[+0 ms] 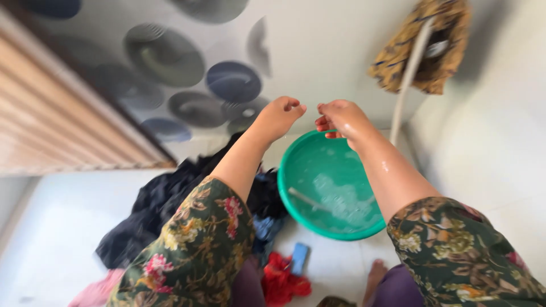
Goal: Hand-washing several pieces of clothing in a basin on the floor.
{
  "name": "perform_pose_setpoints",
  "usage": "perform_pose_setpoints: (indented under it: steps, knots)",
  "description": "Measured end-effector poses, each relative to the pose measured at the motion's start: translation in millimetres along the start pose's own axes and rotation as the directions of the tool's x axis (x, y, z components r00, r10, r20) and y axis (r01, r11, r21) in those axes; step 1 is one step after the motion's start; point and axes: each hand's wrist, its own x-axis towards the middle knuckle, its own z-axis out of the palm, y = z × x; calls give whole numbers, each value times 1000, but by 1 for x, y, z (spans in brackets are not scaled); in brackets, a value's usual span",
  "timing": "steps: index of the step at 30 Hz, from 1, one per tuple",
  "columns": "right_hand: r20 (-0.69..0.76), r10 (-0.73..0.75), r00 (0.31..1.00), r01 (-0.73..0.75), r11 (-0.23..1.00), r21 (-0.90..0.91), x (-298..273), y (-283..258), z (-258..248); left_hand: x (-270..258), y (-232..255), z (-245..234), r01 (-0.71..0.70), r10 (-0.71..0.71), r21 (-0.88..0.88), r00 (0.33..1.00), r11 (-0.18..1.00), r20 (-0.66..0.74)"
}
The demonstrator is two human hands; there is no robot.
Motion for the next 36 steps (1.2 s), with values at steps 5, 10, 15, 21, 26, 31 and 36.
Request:
perform_pose_setpoints:
  steps: [5,10,15,21,26,31,36]
  knots:
    - [125,43,991,-30,995,-98,1,30,68,-22,-64,-34,70,-68,52,996,996,-52]
    - [195,19,981,22,979,-203,31,97,111,-47,-92,-65,21,-21,329,1000,944,-4]
    - [316,-158,935,306,810,-500,44,169,153,-69,-84,-93,14,-77,498,991,867,106]
    - [638,-180,748,661,130,-739,16,252,187,-73,-68,-100,8,-111,581,984,814,143]
    - [661,-3,751,652,-163,-741,17,306,191,-64,-88,-86,-113,-10,577,979,809,205]
    - [256,-196,947,319,683,-657,29,258,183,-66,-78,-75,-169,-37,566,942,807,334]
    - [67,-313,947,318,945,-80,32,152,134,-75,-51,-71,-175,-34,595,946,784,323]
